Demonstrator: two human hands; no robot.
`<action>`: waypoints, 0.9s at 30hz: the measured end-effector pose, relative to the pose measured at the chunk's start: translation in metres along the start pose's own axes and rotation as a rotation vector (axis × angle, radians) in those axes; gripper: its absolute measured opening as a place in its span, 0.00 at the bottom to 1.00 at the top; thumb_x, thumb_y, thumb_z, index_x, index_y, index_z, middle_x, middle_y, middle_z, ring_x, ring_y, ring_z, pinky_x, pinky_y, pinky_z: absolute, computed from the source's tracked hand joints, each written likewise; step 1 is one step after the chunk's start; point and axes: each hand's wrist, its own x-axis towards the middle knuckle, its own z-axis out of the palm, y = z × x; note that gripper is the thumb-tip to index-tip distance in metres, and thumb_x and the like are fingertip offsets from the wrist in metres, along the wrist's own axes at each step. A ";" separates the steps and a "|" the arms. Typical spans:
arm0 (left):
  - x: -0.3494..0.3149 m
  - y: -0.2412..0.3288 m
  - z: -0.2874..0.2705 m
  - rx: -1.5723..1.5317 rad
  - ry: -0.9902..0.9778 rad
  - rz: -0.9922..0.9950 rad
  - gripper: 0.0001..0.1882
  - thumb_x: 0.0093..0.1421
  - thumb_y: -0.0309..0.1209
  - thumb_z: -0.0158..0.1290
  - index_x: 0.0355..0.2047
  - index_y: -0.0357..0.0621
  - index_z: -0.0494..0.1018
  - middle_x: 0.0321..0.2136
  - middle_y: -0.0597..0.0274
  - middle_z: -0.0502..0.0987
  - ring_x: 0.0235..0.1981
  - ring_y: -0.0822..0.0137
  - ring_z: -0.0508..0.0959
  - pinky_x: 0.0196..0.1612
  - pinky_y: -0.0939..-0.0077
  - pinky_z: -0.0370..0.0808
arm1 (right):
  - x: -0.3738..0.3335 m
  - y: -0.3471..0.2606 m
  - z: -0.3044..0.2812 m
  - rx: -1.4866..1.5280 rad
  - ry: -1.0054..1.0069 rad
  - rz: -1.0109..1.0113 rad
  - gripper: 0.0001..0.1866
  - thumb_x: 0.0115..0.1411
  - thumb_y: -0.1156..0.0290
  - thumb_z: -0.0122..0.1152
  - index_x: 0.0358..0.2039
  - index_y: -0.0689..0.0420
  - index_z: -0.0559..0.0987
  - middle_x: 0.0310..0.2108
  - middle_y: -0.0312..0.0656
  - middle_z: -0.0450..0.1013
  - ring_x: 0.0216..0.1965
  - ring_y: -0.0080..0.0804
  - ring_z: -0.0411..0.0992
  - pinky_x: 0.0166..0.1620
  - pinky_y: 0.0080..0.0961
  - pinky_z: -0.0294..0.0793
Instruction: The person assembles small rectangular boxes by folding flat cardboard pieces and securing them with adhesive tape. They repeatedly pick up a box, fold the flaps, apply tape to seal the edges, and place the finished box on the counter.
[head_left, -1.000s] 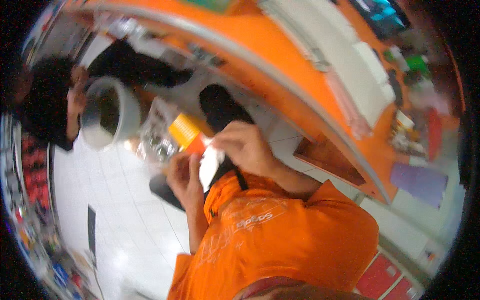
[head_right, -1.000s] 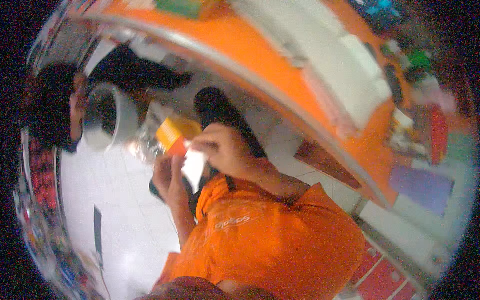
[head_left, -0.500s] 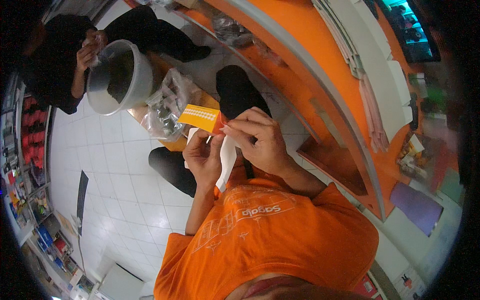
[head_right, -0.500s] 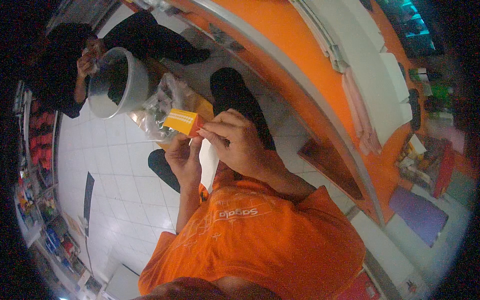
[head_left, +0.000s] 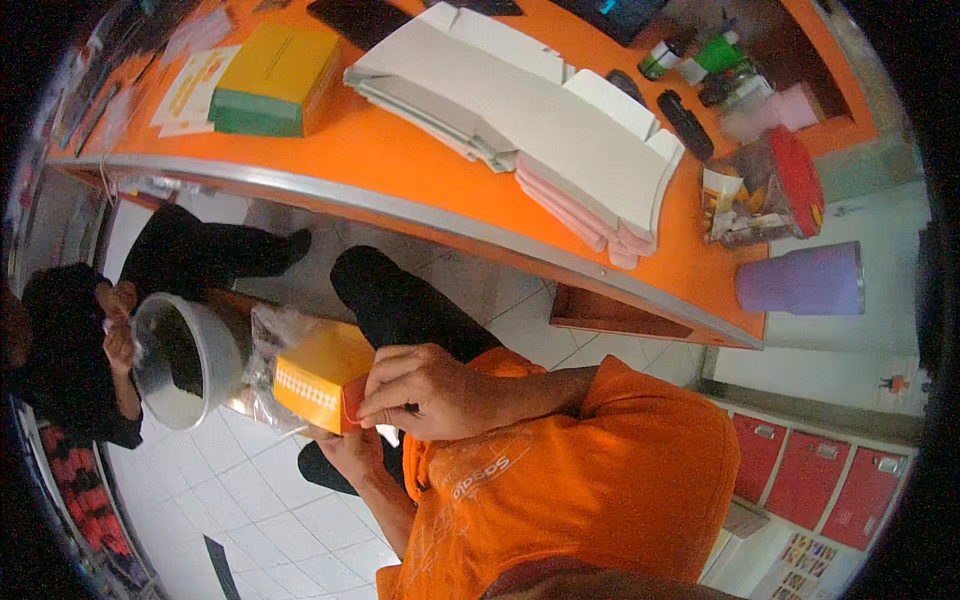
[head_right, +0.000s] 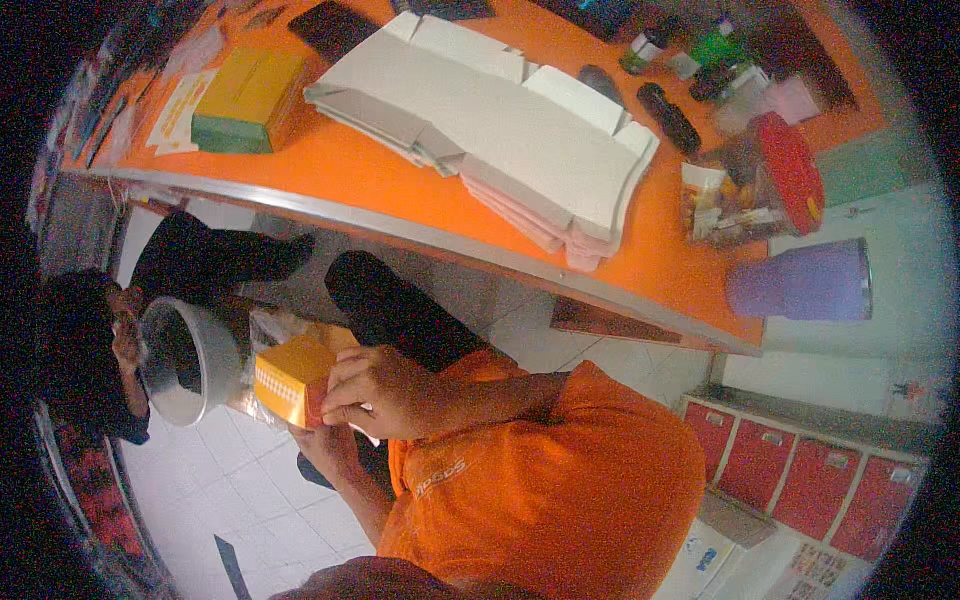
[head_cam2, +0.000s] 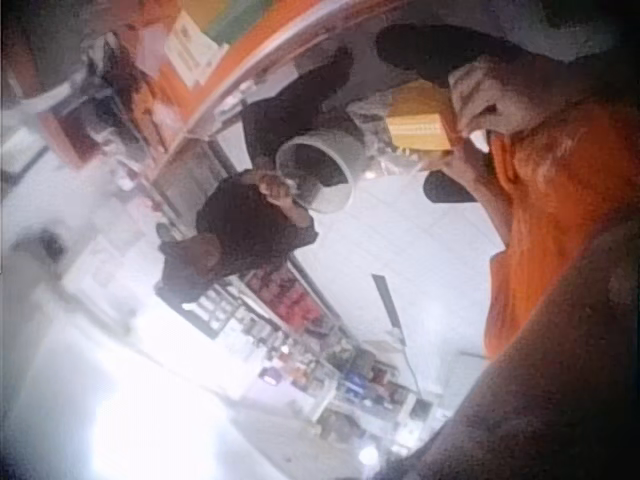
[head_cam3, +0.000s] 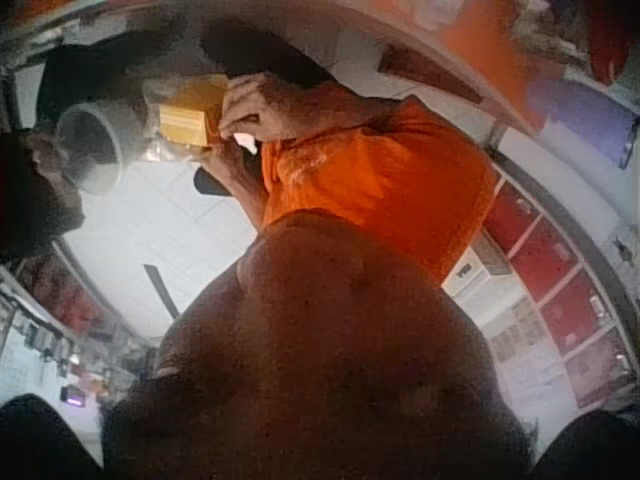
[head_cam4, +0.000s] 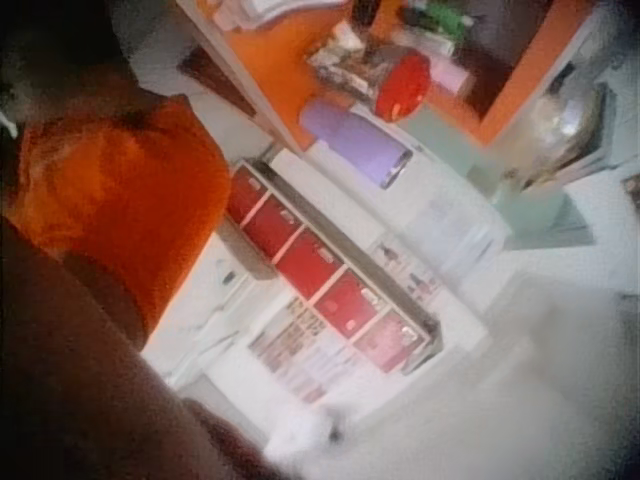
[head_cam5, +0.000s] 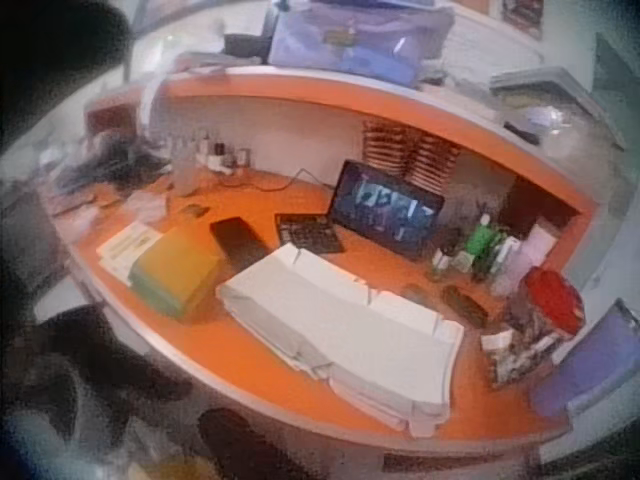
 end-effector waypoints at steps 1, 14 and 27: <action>0.000 0.004 0.005 0.001 0.010 0.005 0.21 0.58 0.28 0.59 0.49 0.33 0.70 0.42 0.52 0.77 0.41 0.63 0.78 0.44 0.69 0.77 | 0.000 -0.002 -0.001 0.002 -0.012 -0.006 0.05 0.52 0.73 0.70 0.31 0.57 0.85 0.30 0.40 0.77 0.33 0.38 0.74 0.36 0.31 0.75; -0.011 0.012 0.022 -0.144 0.079 0.114 0.26 0.51 0.21 0.67 0.48 0.38 0.67 0.43 0.56 0.77 0.42 0.64 0.80 0.50 0.69 0.79 | 0.006 0.010 0.002 0.023 0.105 -0.075 0.14 0.49 0.67 0.75 0.25 0.57 0.75 0.47 0.45 0.71 0.47 0.39 0.73 0.47 0.31 0.76; -0.012 0.061 0.041 0.373 -0.275 0.169 0.25 0.55 0.37 0.64 0.47 0.34 0.71 0.50 0.50 0.72 0.54 0.57 0.70 0.59 0.61 0.64 | 0.004 0.041 0.000 0.215 -0.197 0.158 0.16 0.55 0.79 0.68 0.38 0.61 0.69 0.49 0.51 0.75 0.38 0.42 0.80 0.43 0.27 0.81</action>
